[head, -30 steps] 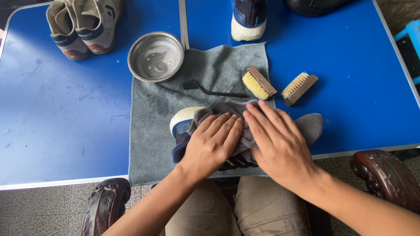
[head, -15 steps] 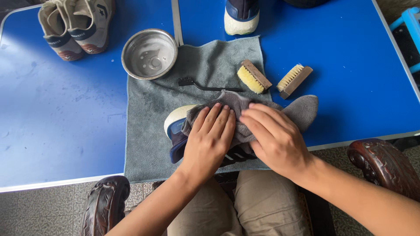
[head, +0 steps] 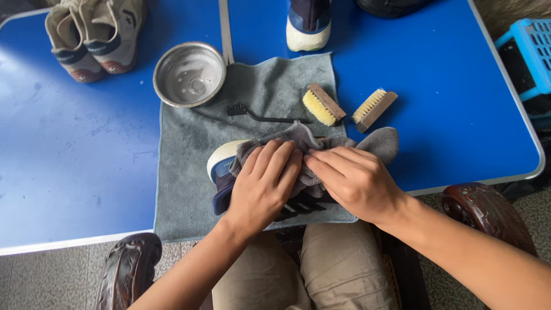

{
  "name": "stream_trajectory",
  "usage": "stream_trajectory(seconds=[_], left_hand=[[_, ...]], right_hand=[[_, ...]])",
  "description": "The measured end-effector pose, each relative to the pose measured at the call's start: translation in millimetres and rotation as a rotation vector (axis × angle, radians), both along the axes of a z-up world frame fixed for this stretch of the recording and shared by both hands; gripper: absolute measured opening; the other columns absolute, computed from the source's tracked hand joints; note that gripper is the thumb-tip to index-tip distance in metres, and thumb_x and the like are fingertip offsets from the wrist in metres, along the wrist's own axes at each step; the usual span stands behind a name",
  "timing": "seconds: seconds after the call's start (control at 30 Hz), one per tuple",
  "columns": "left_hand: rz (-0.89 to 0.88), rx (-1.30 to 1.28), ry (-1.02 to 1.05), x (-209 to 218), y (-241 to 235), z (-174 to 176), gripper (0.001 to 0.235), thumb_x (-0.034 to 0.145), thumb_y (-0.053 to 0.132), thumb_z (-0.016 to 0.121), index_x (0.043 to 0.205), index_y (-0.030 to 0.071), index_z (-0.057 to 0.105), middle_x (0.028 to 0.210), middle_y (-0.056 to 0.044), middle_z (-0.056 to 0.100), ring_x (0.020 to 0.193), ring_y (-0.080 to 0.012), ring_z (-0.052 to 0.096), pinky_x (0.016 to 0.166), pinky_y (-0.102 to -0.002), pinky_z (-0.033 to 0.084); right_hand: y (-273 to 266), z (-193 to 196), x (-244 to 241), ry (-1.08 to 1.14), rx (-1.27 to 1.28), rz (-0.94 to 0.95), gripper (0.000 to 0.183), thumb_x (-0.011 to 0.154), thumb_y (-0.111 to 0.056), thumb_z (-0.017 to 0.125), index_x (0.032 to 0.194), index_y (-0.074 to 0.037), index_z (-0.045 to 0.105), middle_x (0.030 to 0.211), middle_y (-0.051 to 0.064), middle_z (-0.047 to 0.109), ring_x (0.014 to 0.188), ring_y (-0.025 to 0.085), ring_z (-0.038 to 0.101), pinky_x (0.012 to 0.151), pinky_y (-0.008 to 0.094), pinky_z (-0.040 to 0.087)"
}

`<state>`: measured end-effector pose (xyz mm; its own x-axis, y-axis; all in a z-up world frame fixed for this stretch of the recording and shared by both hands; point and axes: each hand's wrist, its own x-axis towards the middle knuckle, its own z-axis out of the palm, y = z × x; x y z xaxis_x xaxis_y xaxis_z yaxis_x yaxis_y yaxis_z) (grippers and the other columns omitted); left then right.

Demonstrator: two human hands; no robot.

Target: The person wipes a blue sneaker with a gray cloth, then uses a brush to scrub the shoe's upper and sole. The person rotates the shoe to access different areas and continues scrubbing with the brush.

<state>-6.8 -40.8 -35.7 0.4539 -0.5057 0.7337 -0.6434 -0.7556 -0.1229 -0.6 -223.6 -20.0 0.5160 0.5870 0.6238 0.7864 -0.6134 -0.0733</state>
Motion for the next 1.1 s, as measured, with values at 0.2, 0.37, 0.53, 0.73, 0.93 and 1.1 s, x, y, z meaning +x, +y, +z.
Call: stream_trajectory(seconds=[0.2, 0.37, 0.53, 0.73, 0.93, 1.1], left_hand=[[-0.076, 0.053, 0.127, 11, 5, 0, 0.013, 0.092, 0.006, 0.05, 0.097, 0.003, 0.061, 0.082, -0.011, 0.057, 0.079, -0.0264, 0.059, 0.073, -0.034, 0.048], [-0.057, 0.097, 0.137, 30, 4, -7, 0.008, 0.089, 0.007, 0.052, 0.086, 0.004, 0.058, 0.071, -0.008, 0.049, 0.068, -0.0254, 0.053, 0.062, -0.033, 0.043], [-0.1, 0.177, 0.506, 65, -7, 6, 0.02, 0.066, -0.004, 0.058, 0.085, 0.0, 0.063, 0.073, -0.011, 0.06, 0.075, -0.0324, 0.063, 0.066, -0.036, 0.051], [0.064, 0.08, 0.973, 81, -11, 29, 0.041, 0.044, 0.015, 0.059, 0.083, 0.006, 0.066, 0.071, -0.009, 0.064, 0.071, -0.0354, 0.066, 0.067, -0.045, 0.054], [0.169, -0.084, 1.253, 89, -14, 19, 0.057, 0.048, 0.002, 0.053, 0.1, 0.014, 0.072, 0.08, -0.011, 0.07, 0.078, -0.0371, 0.067, 0.07, -0.048, 0.055], [0.147, -0.068, 1.159, 89, -14, 10, 0.053, 0.052, -0.004, 0.053, 0.099, 0.014, 0.072, 0.078, -0.014, 0.069, 0.075, -0.0398, 0.067, 0.064, -0.05, 0.056]], right_hand=[[-10, -14, 13, -0.024, 0.005, -0.008, 0.02, 0.074, -0.004, 0.063, 0.093, -0.009, 0.064, 0.077, 0.003, 0.052, 0.072, 0.022, 0.056, 0.062, 0.032, 0.051], [0, -1, 8, 0.154, -0.08, -0.015, 0.028, 0.077, 0.004, 0.055, 0.104, 0.0, 0.061, 0.101, 0.014, 0.061, 0.101, 0.029, 0.06, 0.085, 0.038, 0.05], [-2, -29, 24, 0.338, -0.141, -0.054, 0.031, 0.083, 0.006, 0.042, 0.11, 0.006, 0.058, 0.104, 0.021, 0.062, 0.104, 0.035, 0.06, 0.089, 0.044, 0.048], [-13, -56, 41, 0.175, -0.119, -0.227, 0.022, 0.077, -0.006, 0.06, 0.099, -0.006, 0.062, 0.082, 0.008, 0.061, 0.081, 0.027, 0.063, 0.063, 0.036, 0.052], [-3, -41, 37, 0.274, -0.111, -0.269, 0.027, 0.078, -0.006, 0.062, 0.105, -0.005, 0.06, 0.093, 0.014, 0.062, 0.091, 0.031, 0.063, 0.072, 0.04, 0.053], [-4, -29, 41, 0.528, 0.092, -0.228, 0.024, 0.081, 0.001, 0.055, 0.103, -0.004, 0.065, 0.087, 0.017, 0.067, 0.087, 0.038, 0.064, 0.069, 0.046, 0.052]])
